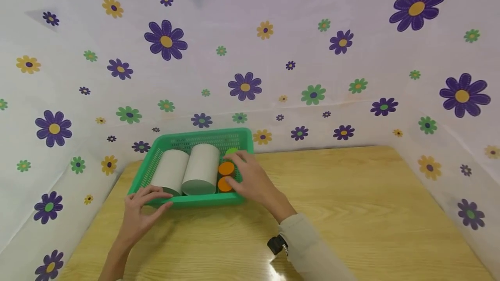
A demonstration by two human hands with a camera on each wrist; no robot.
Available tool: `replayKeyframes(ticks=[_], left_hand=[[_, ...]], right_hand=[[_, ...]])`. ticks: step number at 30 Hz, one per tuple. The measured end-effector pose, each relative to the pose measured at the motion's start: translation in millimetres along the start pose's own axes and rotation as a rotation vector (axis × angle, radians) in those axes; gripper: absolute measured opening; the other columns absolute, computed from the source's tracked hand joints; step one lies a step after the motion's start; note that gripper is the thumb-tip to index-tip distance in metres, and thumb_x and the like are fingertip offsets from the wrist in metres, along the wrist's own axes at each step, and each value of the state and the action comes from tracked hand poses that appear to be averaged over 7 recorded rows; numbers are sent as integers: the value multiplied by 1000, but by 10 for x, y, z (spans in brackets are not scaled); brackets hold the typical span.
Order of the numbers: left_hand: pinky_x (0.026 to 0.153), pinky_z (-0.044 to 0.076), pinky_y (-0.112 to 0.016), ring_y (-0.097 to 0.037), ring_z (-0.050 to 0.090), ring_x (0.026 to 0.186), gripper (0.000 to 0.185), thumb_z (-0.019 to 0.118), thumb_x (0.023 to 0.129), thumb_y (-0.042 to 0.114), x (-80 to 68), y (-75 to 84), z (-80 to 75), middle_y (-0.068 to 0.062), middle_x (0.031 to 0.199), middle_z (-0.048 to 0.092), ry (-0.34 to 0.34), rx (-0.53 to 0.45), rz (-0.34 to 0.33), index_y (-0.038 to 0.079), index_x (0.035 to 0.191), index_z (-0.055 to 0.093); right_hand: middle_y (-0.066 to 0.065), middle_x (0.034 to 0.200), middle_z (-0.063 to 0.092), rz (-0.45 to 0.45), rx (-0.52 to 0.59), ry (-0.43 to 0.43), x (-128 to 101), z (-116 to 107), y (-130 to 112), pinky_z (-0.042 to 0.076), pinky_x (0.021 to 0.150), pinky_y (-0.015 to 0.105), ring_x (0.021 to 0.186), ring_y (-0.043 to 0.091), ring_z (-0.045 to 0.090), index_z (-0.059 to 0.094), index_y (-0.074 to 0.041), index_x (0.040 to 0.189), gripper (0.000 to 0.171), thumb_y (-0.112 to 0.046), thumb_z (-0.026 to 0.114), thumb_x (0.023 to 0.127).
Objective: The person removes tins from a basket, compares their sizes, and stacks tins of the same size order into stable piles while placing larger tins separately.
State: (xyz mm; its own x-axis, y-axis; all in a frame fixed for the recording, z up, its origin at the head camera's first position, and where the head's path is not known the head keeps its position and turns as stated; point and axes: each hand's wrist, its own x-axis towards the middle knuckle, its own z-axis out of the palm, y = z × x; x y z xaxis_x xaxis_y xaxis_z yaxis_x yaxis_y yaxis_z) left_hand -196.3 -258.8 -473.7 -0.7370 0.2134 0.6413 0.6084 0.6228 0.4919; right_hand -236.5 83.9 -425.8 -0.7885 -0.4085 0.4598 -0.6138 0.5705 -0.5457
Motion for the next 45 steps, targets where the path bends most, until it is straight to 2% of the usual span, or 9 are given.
replayKeyframes(ticks=[5,13,18,23,29,34,39,45], left_hand=[[84,19,-46,-17,57,100,25,90,75,7,20,-28,-3,5,102,68,2,-9,11,18,95,80],[84,19,-46,-17,58,101,23,89,75,9,56,-63,18,4,102,69,4,-13,21,17,95,80],[85,20,-48,-18,58,100,23,90,75,10,42,-79,29,4,102,69,5,-22,24,17,95,80],[85,20,-49,-20,59,100,23,89,76,9,27,-72,33,4,103,69,7,-33,34,17,95,80],[85,20,-49,-18,58,100,23,89,77,11,36,-72,9,6,103,69,2,-29,30,20,95,80],[85,20,-48,-18,57,99,24,89,76,12,14,-94,-1,6,104,69,7,-28,26,23,95,80],[82,19,-48,-19,58,97,25,89,76,11,-1,-100,-11,6,103,69,23,-33,51,23,96,80],[80,19,-48,-22,58,95,28,90,74,10,-8,-102,-37,5,102,70,43,-30,78,24,96,79]], right_hand=[[12,134,56,3,-18,-58,62,38,-2,49,101,49,122,31,56,63,-11,132,45,-16,81,91],[13,137,57,32,-81,-215,165,74,17,48,102,51,125,34,55,63,-11,135,49,-19,82,90],[14,134,59,40,-86,-289,214,109,21,48,100,51,119,33,57,65,-11,132,47,-20,83,90],[15,130,61,30,-96,-329,245,138,14,50,95,51,111,32,58,65,-11,130,46,-21,83,89],[13,122,63,18,-169,-364,305,164,-2,48,88,47,102,26,58,65,-14,128,46,-24,85,87],[9,124,63,19,-246,-415,346,226,7,44,93,52,110,26,58,66,-19,128,46,-28,85,87],[6,124,64,-8,-289,-436,370,291,21,40,101,60,116,28,59,67,-20,124,44,-30,86,85],[4,124,65,-33,-334,-458,385,355,24,41,100,60,115,28,61,68,-20,121,41,-31,86,86]])
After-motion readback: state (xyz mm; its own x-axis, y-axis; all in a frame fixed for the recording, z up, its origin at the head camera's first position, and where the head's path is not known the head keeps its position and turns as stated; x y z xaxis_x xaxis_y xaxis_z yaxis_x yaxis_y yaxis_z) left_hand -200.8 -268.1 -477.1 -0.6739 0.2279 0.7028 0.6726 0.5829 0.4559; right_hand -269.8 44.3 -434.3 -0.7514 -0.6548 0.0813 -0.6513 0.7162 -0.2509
